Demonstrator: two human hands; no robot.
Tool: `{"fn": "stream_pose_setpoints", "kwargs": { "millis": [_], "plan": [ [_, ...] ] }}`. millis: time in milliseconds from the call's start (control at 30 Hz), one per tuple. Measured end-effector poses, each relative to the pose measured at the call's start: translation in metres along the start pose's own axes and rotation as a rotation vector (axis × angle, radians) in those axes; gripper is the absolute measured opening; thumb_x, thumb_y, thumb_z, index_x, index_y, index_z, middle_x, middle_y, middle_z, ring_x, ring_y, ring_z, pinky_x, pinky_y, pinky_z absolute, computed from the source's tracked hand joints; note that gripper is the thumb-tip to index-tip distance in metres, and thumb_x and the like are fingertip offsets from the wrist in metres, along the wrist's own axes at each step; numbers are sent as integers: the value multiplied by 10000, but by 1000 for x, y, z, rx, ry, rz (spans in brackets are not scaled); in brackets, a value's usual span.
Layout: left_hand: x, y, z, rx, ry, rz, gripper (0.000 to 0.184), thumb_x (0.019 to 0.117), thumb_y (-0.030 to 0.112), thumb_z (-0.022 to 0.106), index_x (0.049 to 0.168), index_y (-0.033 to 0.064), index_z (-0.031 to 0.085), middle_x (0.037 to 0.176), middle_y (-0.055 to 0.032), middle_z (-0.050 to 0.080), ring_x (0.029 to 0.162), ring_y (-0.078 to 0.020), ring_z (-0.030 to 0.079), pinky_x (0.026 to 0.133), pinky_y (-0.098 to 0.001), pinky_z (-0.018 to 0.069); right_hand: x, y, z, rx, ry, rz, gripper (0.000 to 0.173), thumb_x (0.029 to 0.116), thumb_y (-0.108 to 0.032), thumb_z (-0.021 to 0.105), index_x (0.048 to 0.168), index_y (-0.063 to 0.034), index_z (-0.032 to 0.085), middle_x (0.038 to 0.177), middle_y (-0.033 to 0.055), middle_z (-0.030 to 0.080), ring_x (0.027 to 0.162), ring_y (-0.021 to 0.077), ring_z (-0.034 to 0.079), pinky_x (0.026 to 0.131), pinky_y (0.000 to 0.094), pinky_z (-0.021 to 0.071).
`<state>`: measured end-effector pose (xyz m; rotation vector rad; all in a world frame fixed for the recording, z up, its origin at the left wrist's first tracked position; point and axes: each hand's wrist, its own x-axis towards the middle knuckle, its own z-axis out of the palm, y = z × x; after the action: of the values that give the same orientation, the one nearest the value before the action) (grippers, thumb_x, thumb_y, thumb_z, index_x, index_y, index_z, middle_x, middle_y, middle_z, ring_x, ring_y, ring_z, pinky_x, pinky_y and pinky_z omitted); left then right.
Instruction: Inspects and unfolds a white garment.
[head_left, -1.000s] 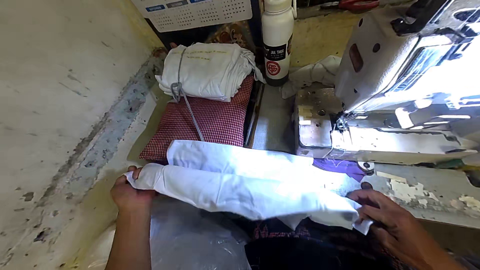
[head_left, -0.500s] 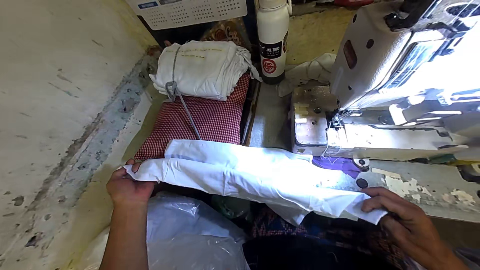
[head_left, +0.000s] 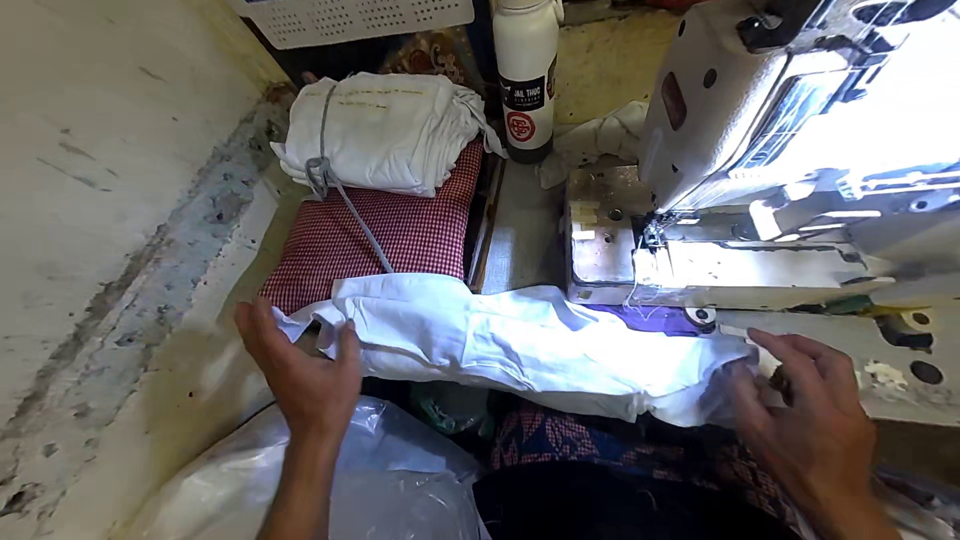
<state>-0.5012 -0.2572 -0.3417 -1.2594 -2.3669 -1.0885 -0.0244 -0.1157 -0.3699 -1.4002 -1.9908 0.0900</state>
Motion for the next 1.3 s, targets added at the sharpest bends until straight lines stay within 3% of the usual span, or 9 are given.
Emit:
{"fn": "stream_pose_setpoints", "kwargs": {
  "millis": [67,133,233,333,567,733,833,1067,1300],
  "plan": [
    [-35,26,2,-109,-22,46,636,939,264,705,1375,-135,470,1380,-347,523,1294,-396,541,1064,-489,478,-8,-14,1,124,23,-98,367,980,-262,603,1220,1,691,1104,243,623,755,200,585,619,292,505],
    [-74,61,9,-357,-219,-156,297,988,196,635,1161,-45,650,1069,-113,714,957,-130,694,836,-308,587,-15,-28,9,265,-19,-173,292,990,-263,614,1145,-41,724,1037,155,663,764,129,612,637,245,529],
    [-114,95,32,-908,-638,-705,306,1055,189,515,1211,-54,618,1085,-164,727,950,-277,740,827,-436,634,-21,-50,29,396,-138,-251,226,990,-236,605,1078,-85,749,961,60,698,780,82,646,665,229,564],
    [-122,120,55,-1197,-579,-1121,256,1058,165,537,1201,-37,603,1057,-179,714,963,-302,725,864,-474,611,-19,-73,50,453,-224,-342,209,984,-217,594,1070,-108,750,934,29,711,806,91,670,688,241,576],
    [-130,143,62,-1419,-421,-1378,145,1030,121,584,1009,-7,647,881,-129,707,828,-236,721,853,-400,607,-11,-101,92,351,-357,-397,232,931,-322,611,1044,-184,760,932,-7,709,799,127,692,653,308,595],
    [-136,141,57,-1358,-318,-1117,36,954,-17,614,928,5,605,832,-115,700,771,-211,712,788,-385,613,-5,-100,92,394,-432,-318,258,949,-368,588,1043,-214,772,921,-43,710,764,73,675,636,286,584],
    [-137,139,63,-1234,-244,-861,62,900,1,675,954,-9,644,888,-105,690,848,-193,690,865,-384,588,-1,-100,89,459,-491,-246,253,958,-371,589,1032,-211,771,922,-67,716,768,35,672,655,260,585],
    [-131,149,66,-1234,-238,-832,139,896,-1,655,1027,-7,612,916,-96,701,868,-190,707,866,-396,603,6,-117,74,733,-641,40,151,950,-252,634,951,-161,754,787,-83,707,671,-3,647,612,208,565],
    [-137,149,65,-1101,-219,-606,150,879,-35,667,1019,-7,621,834,-60,740,784,-118,723,765,-286,608,12,-132,67,682,-762,177,231,951,-364,641,900,-175,764,698,-87,666,598,4,599,561,240,510]
  ]
}}
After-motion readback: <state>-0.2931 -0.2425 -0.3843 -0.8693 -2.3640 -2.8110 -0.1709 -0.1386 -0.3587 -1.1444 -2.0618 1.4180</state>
